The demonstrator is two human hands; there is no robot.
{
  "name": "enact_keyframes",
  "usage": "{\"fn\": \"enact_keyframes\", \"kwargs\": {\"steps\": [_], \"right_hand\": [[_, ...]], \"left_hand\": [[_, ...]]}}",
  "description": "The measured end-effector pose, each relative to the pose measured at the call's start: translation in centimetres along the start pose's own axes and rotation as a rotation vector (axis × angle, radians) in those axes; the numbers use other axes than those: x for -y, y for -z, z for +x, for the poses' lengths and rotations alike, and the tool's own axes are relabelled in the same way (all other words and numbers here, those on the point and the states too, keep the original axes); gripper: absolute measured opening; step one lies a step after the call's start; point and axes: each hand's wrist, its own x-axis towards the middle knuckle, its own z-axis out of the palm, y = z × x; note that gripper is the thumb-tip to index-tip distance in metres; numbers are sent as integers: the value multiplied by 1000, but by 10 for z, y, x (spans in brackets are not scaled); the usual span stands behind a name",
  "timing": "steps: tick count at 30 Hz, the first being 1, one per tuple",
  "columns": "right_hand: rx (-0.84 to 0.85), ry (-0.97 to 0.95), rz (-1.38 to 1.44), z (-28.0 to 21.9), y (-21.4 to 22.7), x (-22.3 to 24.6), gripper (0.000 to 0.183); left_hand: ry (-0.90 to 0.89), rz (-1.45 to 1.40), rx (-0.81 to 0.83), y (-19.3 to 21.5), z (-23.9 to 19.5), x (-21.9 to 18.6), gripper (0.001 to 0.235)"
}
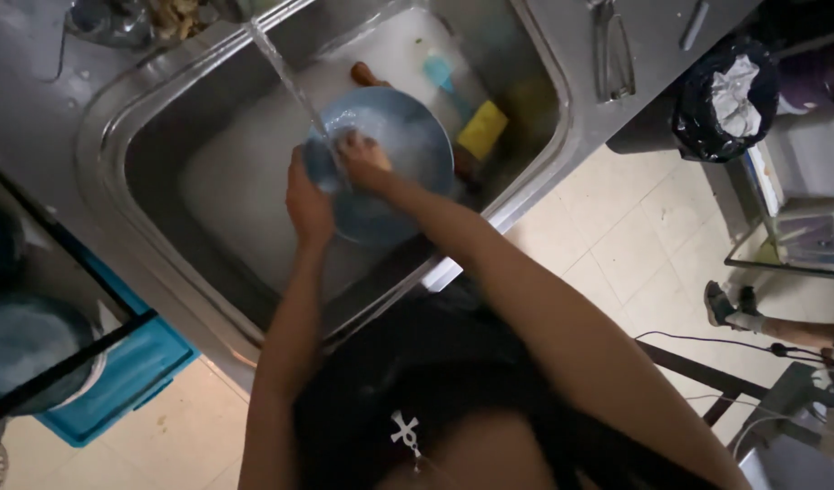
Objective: The person washes a blue bowl in a stainless steel sink using a steel wool scrubber and running water. They scrub the inside and outside of the bowl, rinse it thoroughly, and then place it on the counter to the right of the sink.
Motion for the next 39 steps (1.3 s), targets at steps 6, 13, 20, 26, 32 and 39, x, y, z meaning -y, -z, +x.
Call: {"fn": "enact_keyframes", "kwargs": {"steps": [6,13,20,26,32,39], "right_hand": [[409,-79,-648,-23,16,-26,31],[820,-199,-244,-59,13,15,51],[510,-239,687,-47,10,53,50],[-35,474,-129,-19,11,-12,24],[845,-143,-595,-7,156,32,50],[917,22,-208,-58,53,55,37]], "left_hand": [[1,22,63,7,-8,-5,82],[-76,19,-20,1,-9,-1,76],[-61,310,91,14,-12,-24,88],[-38,378,143,9,-4,-4,102],[-13,350,133,15,-10,-20,96],[60,341,119,10,-10,-11,94]]}}
